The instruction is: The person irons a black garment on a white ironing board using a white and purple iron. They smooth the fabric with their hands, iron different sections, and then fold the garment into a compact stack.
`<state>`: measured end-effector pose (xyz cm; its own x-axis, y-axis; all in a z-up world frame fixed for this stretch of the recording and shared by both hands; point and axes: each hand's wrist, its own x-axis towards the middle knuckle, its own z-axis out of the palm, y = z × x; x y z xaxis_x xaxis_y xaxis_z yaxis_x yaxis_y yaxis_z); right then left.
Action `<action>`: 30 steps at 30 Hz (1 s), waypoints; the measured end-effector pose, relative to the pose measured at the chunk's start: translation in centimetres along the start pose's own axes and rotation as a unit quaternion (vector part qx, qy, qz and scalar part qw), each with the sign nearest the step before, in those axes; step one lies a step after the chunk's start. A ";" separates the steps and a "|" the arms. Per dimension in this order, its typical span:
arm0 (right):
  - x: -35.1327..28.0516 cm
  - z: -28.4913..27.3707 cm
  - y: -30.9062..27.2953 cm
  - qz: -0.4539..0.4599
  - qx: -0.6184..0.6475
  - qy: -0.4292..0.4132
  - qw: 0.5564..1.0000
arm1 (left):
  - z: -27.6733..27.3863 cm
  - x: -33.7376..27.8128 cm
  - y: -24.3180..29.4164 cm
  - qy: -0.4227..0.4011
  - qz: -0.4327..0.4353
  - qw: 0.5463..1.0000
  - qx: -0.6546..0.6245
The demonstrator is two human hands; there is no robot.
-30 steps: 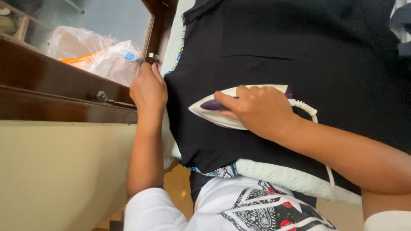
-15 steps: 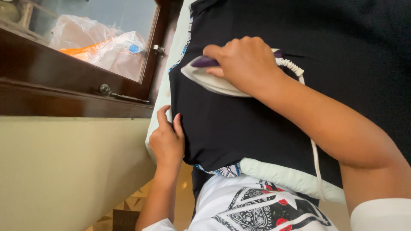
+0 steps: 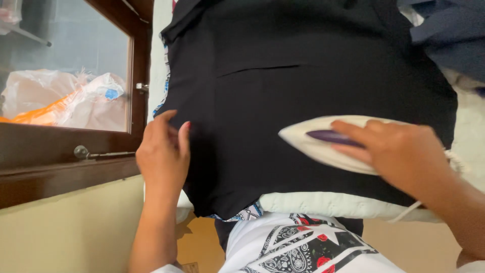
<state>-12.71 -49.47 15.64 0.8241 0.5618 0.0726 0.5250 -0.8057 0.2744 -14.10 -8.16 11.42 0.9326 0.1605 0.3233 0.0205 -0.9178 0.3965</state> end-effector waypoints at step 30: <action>23.7 2.3 -2.6 0.003 0.147 0.080 0.986 | 11.9 13.8 -7.6 0.071 -0.035 0.992 0.100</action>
<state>5.98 -34.45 14.40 0.7960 0.5601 0.2297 0.5781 -0.8158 -0.0141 2.93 -3.25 2.68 0.8665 0.2622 0.4248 0.1673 -0.9543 0.2477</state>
